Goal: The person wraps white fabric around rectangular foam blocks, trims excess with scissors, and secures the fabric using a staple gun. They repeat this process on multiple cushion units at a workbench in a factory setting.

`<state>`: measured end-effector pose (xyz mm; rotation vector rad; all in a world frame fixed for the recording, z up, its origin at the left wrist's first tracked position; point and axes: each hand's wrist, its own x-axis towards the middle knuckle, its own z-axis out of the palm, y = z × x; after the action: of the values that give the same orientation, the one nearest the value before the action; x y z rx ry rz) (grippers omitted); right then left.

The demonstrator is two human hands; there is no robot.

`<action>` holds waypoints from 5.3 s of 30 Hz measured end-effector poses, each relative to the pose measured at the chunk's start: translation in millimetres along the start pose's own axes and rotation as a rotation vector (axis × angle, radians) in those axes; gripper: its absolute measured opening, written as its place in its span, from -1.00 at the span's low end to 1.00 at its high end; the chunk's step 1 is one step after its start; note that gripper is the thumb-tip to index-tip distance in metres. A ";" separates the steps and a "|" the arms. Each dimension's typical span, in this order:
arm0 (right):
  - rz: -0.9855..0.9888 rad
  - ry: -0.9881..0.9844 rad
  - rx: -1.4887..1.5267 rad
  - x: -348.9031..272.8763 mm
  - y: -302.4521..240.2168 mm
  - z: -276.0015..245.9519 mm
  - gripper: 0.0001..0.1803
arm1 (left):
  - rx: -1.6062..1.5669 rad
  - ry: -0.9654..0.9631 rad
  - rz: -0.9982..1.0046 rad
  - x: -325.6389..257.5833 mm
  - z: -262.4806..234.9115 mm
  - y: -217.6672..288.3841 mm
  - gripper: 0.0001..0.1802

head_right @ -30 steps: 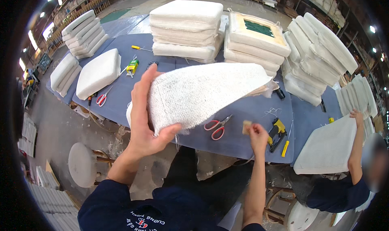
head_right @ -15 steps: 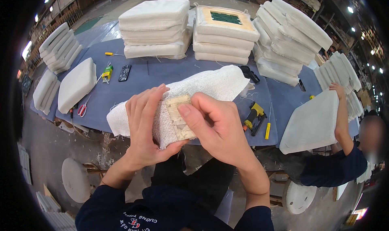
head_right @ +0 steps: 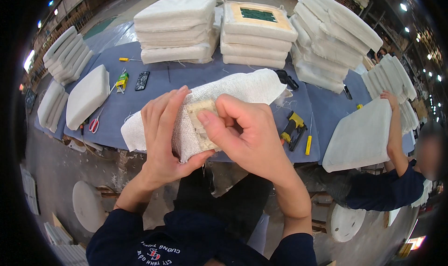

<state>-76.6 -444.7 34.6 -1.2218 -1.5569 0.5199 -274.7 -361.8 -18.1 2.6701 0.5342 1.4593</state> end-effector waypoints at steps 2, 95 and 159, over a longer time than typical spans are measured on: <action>-0.030 0.002 -0.019 0.9 4.3 0.3 -0.62 | 0.010 0.005 -0.003 0.5 0.8 -0.9 0.17; -0.043 -0.227 -0.966 -134.2 399.9 129.3 -0.37 | 0.260 -0.271 0.106 46.3 7.8 -76.0 0.18; 0.240 0.520 1.259 -50.0 108.9 102.5 -0.61 | 0.045 -0.211 0.324 50.2 31.6 -61.3 -0.76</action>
<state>-124.2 -421.5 -114.0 -0.4548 -0.4099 1.0181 -240.6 -284.2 -7.8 3.0070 0.1251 1.2121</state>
